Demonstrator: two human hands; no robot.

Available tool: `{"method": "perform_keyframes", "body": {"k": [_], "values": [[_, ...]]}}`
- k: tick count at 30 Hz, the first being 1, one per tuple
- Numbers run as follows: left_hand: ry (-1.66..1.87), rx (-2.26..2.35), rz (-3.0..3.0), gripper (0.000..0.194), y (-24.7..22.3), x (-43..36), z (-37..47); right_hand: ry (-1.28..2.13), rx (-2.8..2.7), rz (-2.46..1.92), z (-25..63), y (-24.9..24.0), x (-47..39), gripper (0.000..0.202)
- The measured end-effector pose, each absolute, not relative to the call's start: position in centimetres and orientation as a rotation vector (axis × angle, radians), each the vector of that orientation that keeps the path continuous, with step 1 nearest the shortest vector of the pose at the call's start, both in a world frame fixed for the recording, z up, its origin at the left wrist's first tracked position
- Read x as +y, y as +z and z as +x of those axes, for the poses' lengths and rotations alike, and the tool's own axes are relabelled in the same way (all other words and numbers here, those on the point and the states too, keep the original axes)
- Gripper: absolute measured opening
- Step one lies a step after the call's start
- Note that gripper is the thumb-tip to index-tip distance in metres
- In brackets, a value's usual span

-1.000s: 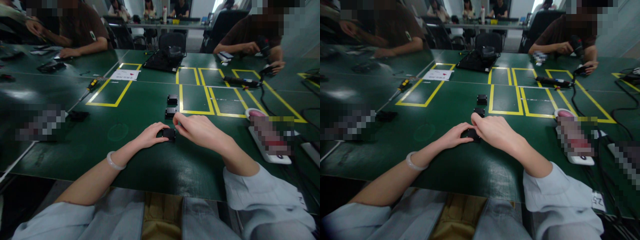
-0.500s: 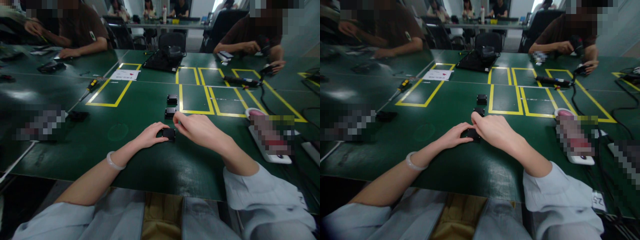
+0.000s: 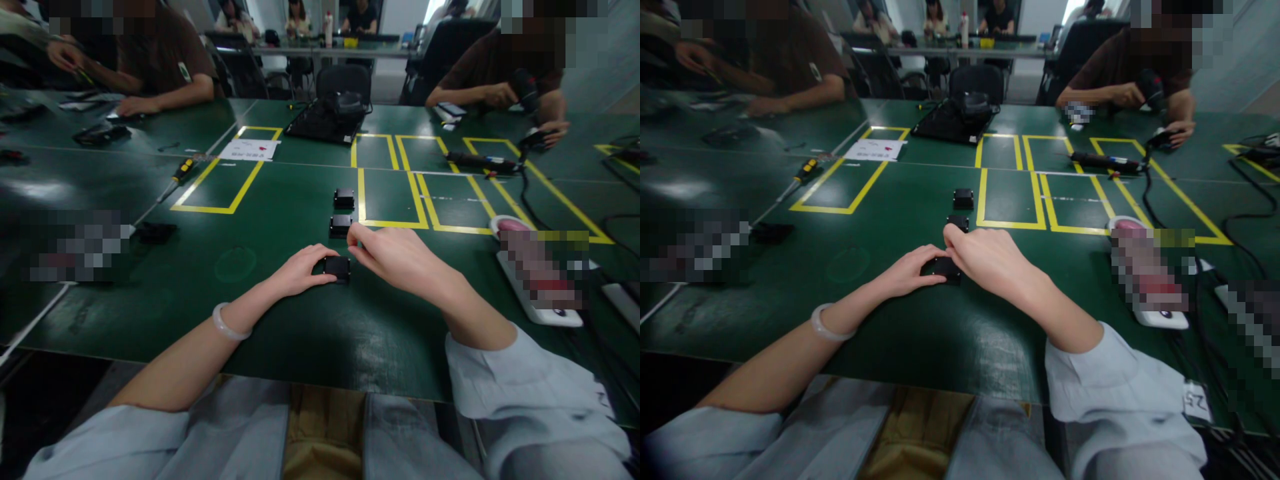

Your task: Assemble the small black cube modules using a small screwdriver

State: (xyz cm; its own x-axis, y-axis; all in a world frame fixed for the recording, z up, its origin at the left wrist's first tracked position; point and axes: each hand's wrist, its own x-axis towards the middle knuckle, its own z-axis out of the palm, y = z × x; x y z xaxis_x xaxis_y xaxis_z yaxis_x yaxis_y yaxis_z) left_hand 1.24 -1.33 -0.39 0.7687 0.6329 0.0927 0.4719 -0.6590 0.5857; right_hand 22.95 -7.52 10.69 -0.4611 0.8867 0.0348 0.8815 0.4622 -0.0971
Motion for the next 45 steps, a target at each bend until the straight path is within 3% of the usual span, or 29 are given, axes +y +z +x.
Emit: {"method": "perform_keyframes", "body": {"k": [26, 36, 41, 45], "values": [[0.405, 0.816, 2.426, 0.041, -0.57, -1.22, 1.26, 0.085, -2.623, -1.597, 22.58, 10.8, -7.73, 0.028], [0.414, 0.812, 2.425, 0.04, -0.44, -1.31, 1.24, 0.136, -2.579, -1.525, 22.92, 10.86, -7.82, 0.017], [0.417, 0.808, 2.426, 0.039, -0.66, -1.25, 1.22, 0.04, -2.637, -1.595, 22.72, 10.87, -7.57, 0.034], [0.42, 0.806, 2.433, 0.041, -0.65, -1.24, 1.26, -0.013, -2.644, -1.66, 22.79, 10.61, -7.4, 0.03]]}}
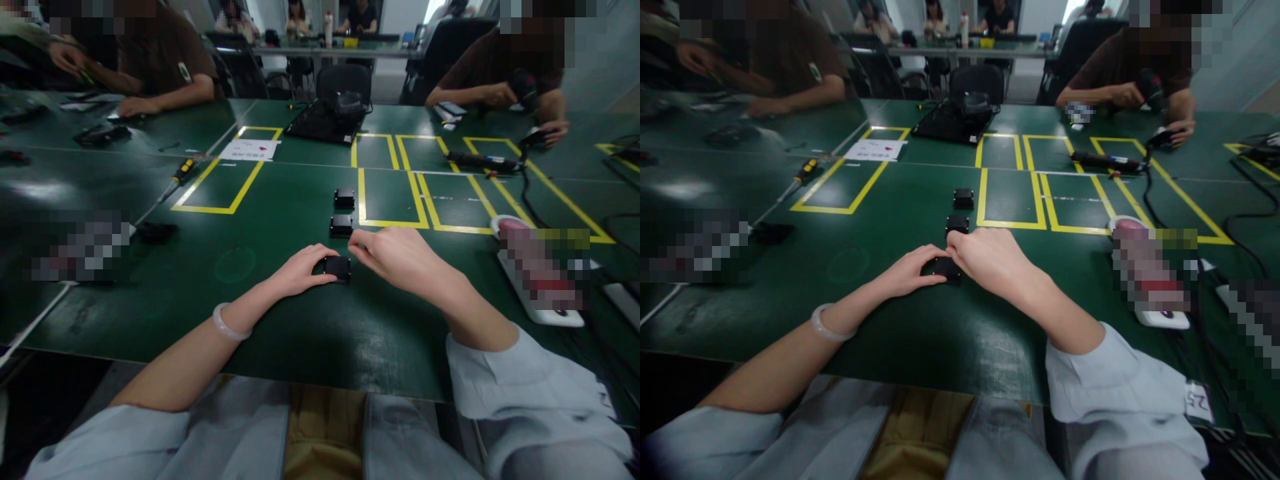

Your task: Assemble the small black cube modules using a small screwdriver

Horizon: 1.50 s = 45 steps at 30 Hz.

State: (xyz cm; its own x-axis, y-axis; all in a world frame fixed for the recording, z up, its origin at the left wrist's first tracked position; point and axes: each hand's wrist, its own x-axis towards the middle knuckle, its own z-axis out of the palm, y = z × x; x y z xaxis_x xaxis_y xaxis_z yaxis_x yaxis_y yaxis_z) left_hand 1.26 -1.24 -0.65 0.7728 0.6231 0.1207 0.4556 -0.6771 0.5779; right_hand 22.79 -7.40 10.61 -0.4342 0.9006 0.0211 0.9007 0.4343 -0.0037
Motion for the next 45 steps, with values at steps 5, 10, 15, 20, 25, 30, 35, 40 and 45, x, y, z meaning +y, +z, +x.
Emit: {"method": "perform_keyframes", "body": {"k": [5, 10, 15, 20, 25, 30, 35, 40, 45], "values": [[0.413, 0.813, 2.426, 0.041, -0.52, -1.25, 1.25, 0.086, -2.621, -1.549, 23.12, 10.58, -7.56, 0.027], [0.402, 0.815, 2.419, 0.042, -0.5, -1.23, 1.22, 0.165, -2.591, -1.495, 23.14, 10.66, -7.74, 0.025], [0.415, 0.814, 2.423, 0.04, -0.47, -1.32, 1.27, 0.111, -2.606, -1.564, 22.8, 10.89, -7.75, 0.026], [0.404, 0.822, 2.417, 0.039, -0.41, -1.35, 1.27, 0.061, -2.647, -1.627, 22.61, 10.86, -7.65, 0.026], [0.41, 0.819, 2.42, 0.039, -0.45, -1.29, 1.18, 0.163, -2.659, -1.536, 23.09, 10.86, -7.69, 0.023], [0.406, 0.816, 2.423, 0.04, -0.48, -1.25, 1.14, 0.225, -2.671, -1.5, 23.29, 11.17, -7.86, 0.021], [0.419, 0.814, 2.415, 0.039, -0.62, -1.22, 1.17, 0.2, -2.626, -1.56, 22.89, 11.21, -7.89, 0.023], [0.407, 0.815, 2.408, 0.039, -0.55, -1.25, 1.18, 0.126, -2.641, -1.601, 22.72, 10.93, -7.72, 0.025], [0.401, 0.823, 2.41, 0.04, -0.44, -1.28, 1.19, 0.202, -2.645, -1.525, 23.04, 11.0, -7.85, 0.025]]}}
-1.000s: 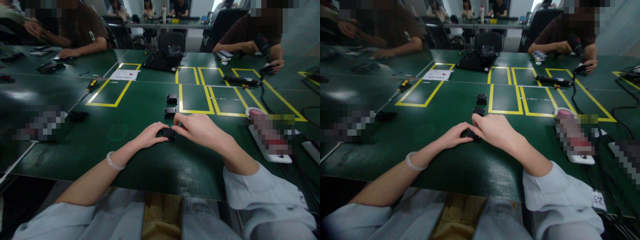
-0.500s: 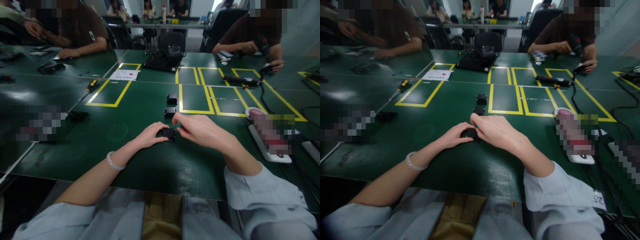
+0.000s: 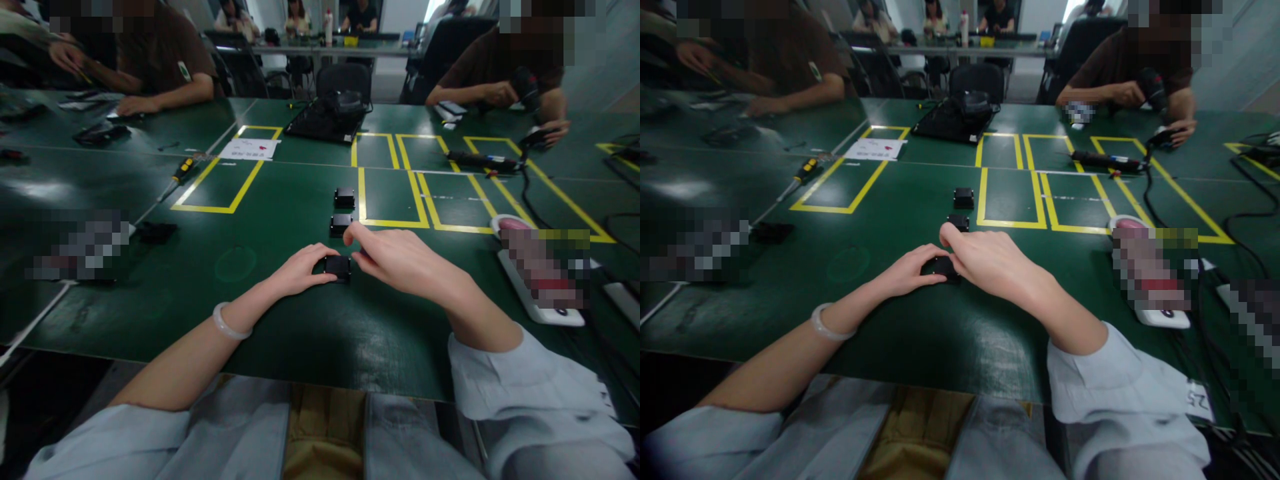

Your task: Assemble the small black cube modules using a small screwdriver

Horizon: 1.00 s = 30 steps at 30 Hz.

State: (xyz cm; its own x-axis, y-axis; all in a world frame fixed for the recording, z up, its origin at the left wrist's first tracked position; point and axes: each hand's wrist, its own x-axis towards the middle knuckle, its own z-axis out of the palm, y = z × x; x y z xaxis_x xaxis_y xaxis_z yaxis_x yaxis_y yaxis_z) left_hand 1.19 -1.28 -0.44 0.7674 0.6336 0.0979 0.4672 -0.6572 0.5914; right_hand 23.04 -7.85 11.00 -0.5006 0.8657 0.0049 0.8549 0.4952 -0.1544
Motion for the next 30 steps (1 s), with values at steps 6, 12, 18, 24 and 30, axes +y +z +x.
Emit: {"method": "perform_keyframes", "body": {"k": [6, 12, 18, 24, 30], "values": [[0.411, 0.811, 2.419, 0.041, -0.55, -1.22, 1.18, 0.288, -2.646, -1.469, 23.17, 11.29, -8.02, 0.02], [0.406, 0.818, 2.415, 0.039, -0.47, -1.23, 1.26, 0.167, -2.618, -1.585, 22.59, 11.23, -7.95, 0.03], [0.402, 0.819, 2.41, 0.04, -0.49, -1.32, 1.27, 0.133, -2.631, -1.59, 22.8, 10.8, -7.75, 0.023], [0.414, 0.815, 2.42, 0.04, -0.66, -1.27, 1.16, 0.255, -2.636, -1.496, 23.21, 11.02, -8.01, 0.022], [0.415, 0.817, 2.419, 0.04, -0.56, -1.27, 1.21, 0.227, -2.612, -1.51, 22.88, 11.27, -8.12, 0.019]]}}
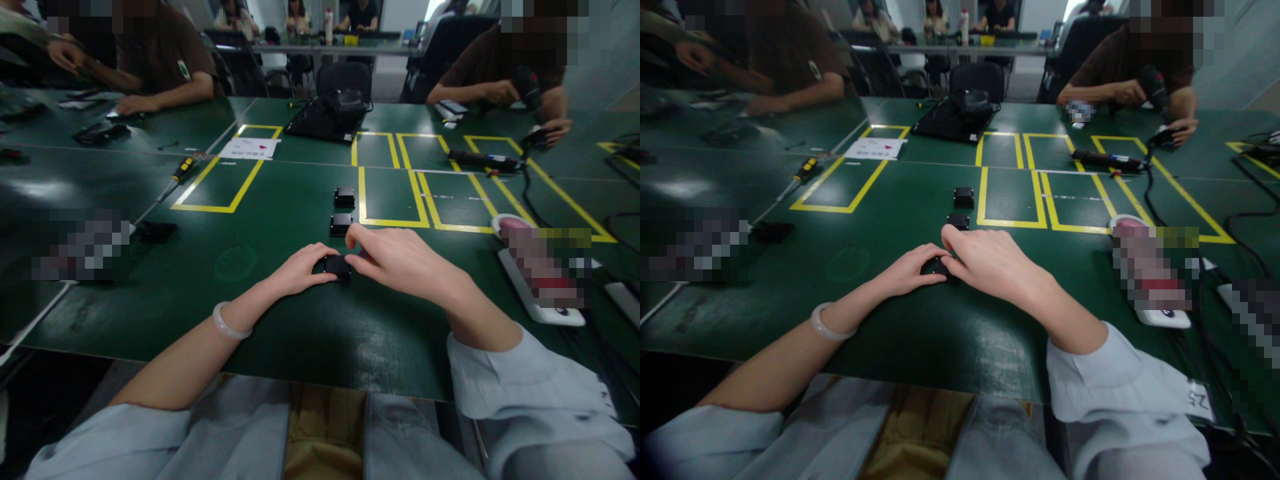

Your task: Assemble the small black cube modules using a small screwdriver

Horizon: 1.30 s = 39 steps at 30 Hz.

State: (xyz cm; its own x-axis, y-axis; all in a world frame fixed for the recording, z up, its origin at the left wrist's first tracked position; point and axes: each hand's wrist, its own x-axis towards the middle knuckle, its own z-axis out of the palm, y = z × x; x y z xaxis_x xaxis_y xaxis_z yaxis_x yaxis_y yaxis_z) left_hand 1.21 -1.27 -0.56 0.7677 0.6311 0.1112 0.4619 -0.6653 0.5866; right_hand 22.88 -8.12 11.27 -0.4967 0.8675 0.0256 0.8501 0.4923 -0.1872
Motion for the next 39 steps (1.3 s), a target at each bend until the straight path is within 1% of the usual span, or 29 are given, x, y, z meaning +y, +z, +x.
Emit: {"method": "perform_keyframes", "body": {"k": [2, 4, 7, 12, 16, 20, 25, 30, 39], "values": [[0.409, 0.821, 2.416, 0.039, -0.54, -1.29, 1.23, 0.184, -2.61, -1.555, 22.74, 11.12, -7.99, 0.026], [0.409, 0.82, 2.413, 0.038, -0.55, -1.31, 1.24, 0.139, -2.622, -1.592, 22.66, 10.91, -7.85, 0.028], [0.417, 0.81, 2.412, 0.038, -0.6, -1.3, 1.22, 0.116, -2.644, -1.581, 22.73, 10.66, -7.72, 0.025], [0.415, 0.803, 2.423, 0.04, -0.59, -1.22, 1.17, 0.206, -2.64, -1.533, 23.27, 10.73, -7.72, 0.02], [0.421, 0.799, 2.424, 0.04, -0.5, -1.23, 1.16, 0.287, -2.651, -1.478, 23.57, 11.03, -7.79, 0.021], [0.416, 0.803, 2.419, 0.04, -0.49, -1.27, 1.12, 0.278, -2.633, -1.481, 23.33, 11.2, -7.9, 0.02], [0.41, 0.811, 2.423, 0.039, -0.51, -1.29, 1.14, 0.188, -2.609, -1.571, 22.8, 10.99, -7.81, 0.028], [0.416, 0.807, 2.418, 0.04, -0.34, -1.34, 1.2, 0.143, -2.624, -1.582, 22.88, 10.67, -7.6, 0.021], [0.419, 0.809, 2.422, 0.04, -0.54, -1.23, 1.09, 0.284, -2.623, -1.475, 23.26, 10.93, -7.86, 0.019]]}}
